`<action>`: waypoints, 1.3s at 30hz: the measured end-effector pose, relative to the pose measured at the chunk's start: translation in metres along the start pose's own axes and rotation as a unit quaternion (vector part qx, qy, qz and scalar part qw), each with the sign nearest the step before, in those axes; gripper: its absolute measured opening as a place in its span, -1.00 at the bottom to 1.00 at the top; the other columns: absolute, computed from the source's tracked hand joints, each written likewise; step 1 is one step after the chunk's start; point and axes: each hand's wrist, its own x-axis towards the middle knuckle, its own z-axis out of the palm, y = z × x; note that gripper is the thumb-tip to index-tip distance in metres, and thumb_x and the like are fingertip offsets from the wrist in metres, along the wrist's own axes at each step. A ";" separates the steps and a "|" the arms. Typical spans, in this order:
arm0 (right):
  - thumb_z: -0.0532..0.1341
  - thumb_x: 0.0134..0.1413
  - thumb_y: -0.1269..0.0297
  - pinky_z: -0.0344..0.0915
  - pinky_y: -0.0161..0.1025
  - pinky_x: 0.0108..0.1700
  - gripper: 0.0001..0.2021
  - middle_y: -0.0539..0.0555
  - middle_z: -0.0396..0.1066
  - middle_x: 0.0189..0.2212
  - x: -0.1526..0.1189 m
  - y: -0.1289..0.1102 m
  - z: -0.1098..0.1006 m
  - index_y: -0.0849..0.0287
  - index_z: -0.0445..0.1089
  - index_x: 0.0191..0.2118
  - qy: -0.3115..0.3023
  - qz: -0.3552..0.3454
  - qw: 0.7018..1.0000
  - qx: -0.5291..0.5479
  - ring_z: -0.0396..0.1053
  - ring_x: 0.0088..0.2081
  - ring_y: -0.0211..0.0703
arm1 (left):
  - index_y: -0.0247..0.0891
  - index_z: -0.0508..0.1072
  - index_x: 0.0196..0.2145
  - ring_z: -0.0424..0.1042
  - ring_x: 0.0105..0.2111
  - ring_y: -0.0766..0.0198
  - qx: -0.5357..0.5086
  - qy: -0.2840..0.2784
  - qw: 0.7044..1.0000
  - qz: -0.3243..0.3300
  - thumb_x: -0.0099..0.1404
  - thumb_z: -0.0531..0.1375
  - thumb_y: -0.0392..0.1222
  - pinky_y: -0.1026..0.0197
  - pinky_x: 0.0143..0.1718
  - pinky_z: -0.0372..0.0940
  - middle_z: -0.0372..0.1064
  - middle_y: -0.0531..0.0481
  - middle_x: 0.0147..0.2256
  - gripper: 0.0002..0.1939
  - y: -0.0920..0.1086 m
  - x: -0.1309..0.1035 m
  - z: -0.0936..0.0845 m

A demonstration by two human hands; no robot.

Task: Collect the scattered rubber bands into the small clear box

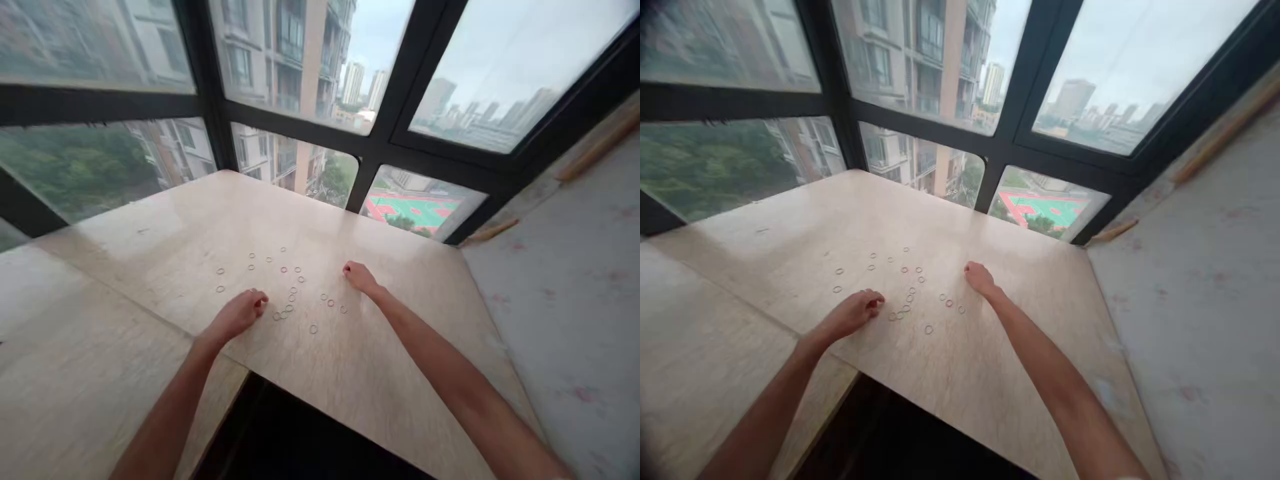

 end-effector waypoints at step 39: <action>0.10 0.12 0.39 0.21 -0.24 -0.24 -0.82 0.21 0.41 -0.24 -0.095 -0.076 0.009 0.22 0.46 -0.26 -0.033 -0.196 0.971 -0.136 0.34 -0.17 -0.05 | -0.30 0.42 -0.10 0.40 -0.16 0.04 0.141 0.099 0.978 -0.115 0.29 0.06 -0.16 0.11 -0.24 0.26 0.42 -0.17 -0.18 -0.72 0.021 -0.016 -0.025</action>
